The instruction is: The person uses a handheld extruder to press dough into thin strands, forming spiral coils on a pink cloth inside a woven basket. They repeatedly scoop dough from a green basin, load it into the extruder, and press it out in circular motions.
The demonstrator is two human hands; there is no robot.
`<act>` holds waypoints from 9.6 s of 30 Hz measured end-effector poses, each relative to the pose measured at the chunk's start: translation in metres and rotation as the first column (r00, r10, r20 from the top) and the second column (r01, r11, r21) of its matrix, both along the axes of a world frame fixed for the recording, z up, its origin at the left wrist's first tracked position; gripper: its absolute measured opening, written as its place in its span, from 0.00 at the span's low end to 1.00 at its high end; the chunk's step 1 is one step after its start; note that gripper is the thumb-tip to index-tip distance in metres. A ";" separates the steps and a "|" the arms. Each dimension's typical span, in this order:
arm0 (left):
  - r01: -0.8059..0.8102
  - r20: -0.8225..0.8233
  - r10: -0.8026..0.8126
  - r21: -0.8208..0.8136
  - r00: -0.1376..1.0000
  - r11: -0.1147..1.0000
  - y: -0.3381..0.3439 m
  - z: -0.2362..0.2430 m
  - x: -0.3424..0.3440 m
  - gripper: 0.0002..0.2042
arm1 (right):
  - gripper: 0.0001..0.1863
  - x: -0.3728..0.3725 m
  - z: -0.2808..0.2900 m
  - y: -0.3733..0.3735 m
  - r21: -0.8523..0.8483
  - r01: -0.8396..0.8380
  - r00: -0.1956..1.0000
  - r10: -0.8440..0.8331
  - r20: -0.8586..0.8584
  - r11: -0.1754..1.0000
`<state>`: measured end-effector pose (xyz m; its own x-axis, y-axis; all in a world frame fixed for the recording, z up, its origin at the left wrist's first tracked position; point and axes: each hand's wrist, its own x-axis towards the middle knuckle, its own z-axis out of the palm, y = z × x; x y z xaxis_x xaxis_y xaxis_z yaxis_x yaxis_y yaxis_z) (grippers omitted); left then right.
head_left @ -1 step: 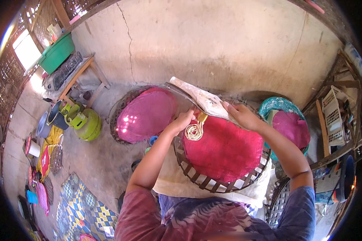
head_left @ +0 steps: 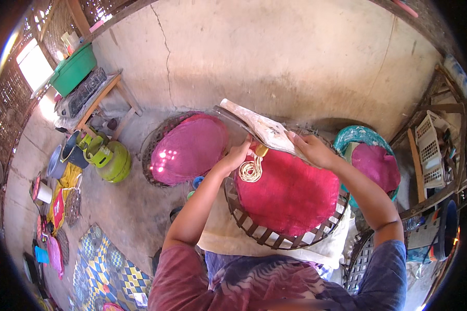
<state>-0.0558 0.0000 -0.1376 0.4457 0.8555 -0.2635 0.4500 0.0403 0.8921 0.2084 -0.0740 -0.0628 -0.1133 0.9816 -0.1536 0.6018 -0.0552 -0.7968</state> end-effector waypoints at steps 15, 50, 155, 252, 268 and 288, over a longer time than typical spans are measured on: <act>0.493 -0.700 0.274 0.678 0.660 0.545 -0.086 0.042 -0.038 0.32 | 0.37 0.014 0.023 -0.050 0.199 0.028 0.990 -0.001 -0.139 0.980; 0.302 -0.293 -0.148 0.600 0.945 0.740 -0.127 0.135 0.051 0.18 | 0.14 0.081 0.139 -0.121 0.632 0.566 0.796 -0.151 -0.586 0.530; 0.059 -0.060 -0.002 0.973 0.998 0.223 -0.052 0.160 0.106 0.14 | 0.19 0.086 0.150 -0.148 0.673 -0.485 0.477 -0.476 0.739 0.558; -0.032 -0.276 0.541 0.870 0.795 0.491 -0.071 0.123 0.002 0.16 | 0.16 -0.029 0.006 -0.155 0.115 0.010 0.944 0.029 -0.329 0.993; -0.190 0.182 0.629 0.980 0.756 -0.055 -0.113 0.110 -0.099 0.22 | 0.29 0.003 -0.018 -0.167 0.164 -0.087 0.847 -0.014 0.532 0.983; -0.809 0.965 -0.115 0.260 0.236 0.527 -0.160 0.135 -0.144 0.16 | 0.19 0.146 -0.045 -0.182 0.353 0.214 0.925 -0.305 0.226 0.911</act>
